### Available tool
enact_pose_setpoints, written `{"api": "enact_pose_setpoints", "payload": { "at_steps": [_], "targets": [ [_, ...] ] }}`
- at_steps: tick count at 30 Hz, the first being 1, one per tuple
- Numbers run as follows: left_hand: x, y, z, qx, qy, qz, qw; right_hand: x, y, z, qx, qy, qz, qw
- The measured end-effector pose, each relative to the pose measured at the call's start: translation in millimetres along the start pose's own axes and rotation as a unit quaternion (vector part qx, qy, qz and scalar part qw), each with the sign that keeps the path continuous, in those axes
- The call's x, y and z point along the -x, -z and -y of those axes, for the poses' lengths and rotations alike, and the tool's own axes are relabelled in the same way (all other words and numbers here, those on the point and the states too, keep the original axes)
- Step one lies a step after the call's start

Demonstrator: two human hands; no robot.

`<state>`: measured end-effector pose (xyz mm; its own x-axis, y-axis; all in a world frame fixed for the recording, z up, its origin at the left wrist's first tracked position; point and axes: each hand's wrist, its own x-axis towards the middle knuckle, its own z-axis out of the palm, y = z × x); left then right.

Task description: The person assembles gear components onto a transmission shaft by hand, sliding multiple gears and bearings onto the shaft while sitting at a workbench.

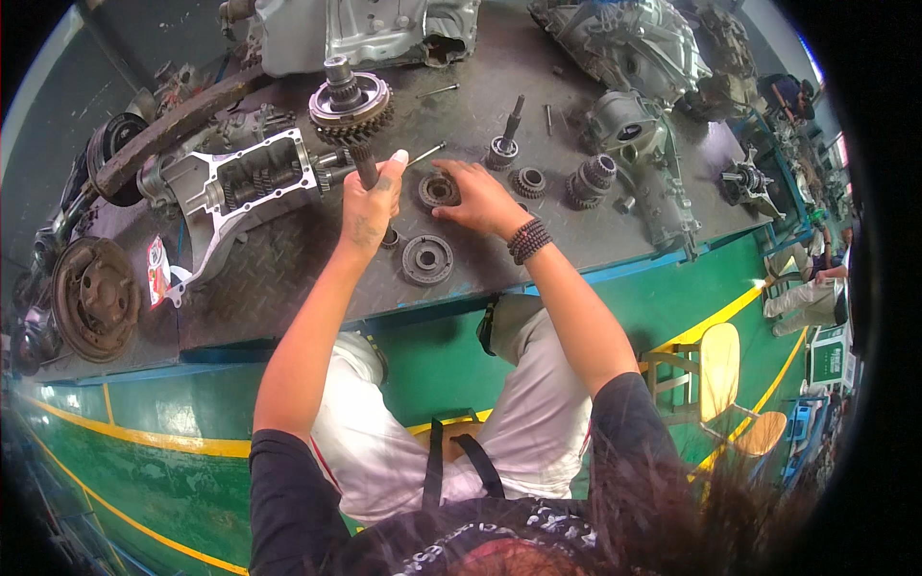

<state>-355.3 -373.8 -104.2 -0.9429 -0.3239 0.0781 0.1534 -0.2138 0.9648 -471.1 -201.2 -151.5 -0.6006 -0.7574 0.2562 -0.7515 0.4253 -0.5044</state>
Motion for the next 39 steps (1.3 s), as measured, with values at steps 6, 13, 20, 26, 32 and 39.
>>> {"api": "enact_pose_setpoints", "payload": {
  "at_steps": [6,13,20,26,32,39],
  "targets": [
    [0.0,0.0,0.9,0.011,0.005,0.003,1.0,0.0,4.9,4.3,-0.006,0.008,-0.005,1.0],
    [0.2,-4.6,2.8,-0.017,-0.004,0.018,1.0,-2.7,10.7,1.0,-0.046,0.024,-0.02,0.998],
    [3.0,-3.2,-2.4,-0.019,0.0,0.011,1.0,-5.0,20.0,-2.0,-0.125,-0.054,-0.03,0.99],
    [2.1,-5.0,-1.6,-0.015,-0.003,0.007,1.0,-8.6,19.1,-14.8,-0.289,-0.133,-0.063,0.946],
    [1.4,-2.8,0.2,-0.022,0.001,0.004,1.0,-9.8,21.5,-10.9,-0.339,-0.153,-0.058,0.926],
    [2.3,-5.1,-1.2,-0.017,-0.006,0.0,1.0,2.4,9.7,-17.7,-0.014,-0.125,-0.103,0.987]
  ]
}}
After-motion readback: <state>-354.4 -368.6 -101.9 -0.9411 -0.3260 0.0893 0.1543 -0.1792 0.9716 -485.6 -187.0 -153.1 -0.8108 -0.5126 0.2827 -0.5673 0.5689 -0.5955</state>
